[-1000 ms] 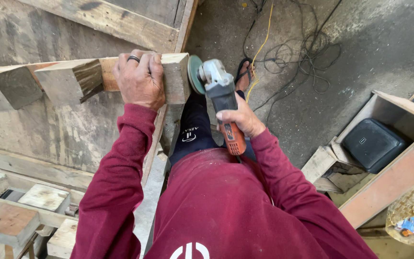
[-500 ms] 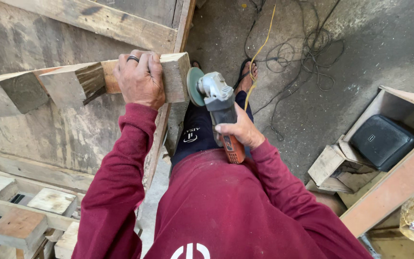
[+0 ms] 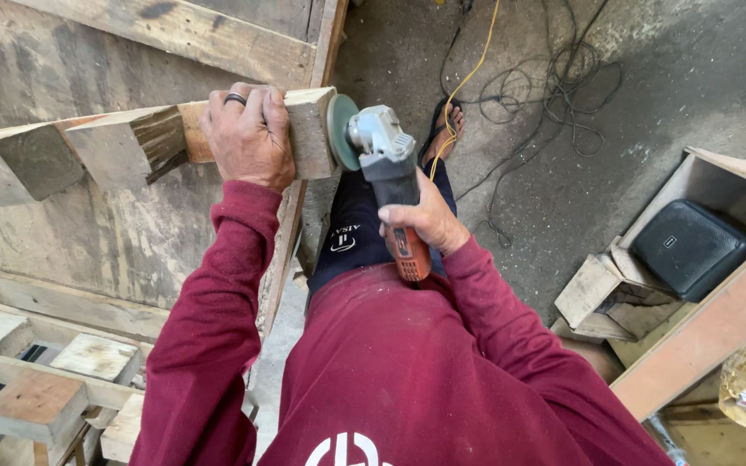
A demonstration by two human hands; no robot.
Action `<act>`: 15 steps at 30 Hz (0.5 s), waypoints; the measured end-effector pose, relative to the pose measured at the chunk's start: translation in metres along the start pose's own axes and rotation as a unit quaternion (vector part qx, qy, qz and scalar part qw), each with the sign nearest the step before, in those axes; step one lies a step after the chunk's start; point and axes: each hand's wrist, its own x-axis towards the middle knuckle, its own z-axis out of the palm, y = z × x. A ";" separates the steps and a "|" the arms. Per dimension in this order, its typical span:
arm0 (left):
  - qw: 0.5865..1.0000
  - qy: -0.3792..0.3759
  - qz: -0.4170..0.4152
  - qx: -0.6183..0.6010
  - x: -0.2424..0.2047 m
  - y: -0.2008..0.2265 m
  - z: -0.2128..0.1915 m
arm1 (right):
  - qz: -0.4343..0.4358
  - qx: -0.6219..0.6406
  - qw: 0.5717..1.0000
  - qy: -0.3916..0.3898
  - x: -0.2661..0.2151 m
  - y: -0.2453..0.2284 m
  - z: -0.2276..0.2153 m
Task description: The person uses an angle grinder to smooth the edges of a wooden block clamped to a workbench. They then move to a different area to pick up and stack several wooden blocks on a metal table. Finally, they arrange the blocks on a wooden surface and use a hammer to drive nails into them.
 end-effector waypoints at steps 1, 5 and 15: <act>1.000 0.003 0.004 0.000 0.001 0.001 -0.001 | -0.002 -0.004 1.000 0.013 0.002 -0.002 0.000; 1.000 0.012 0.013 0.009 0.004 0.000 -0.001 | -0.128 -0.113 0.985 -0.011 0.004 -0.003 -0.003; 1.000 0.003 0.014 0.008 0.004 0.002 -0.003 | -0.093 -0.103 0.990 0.007 0.006 0.010 -0.012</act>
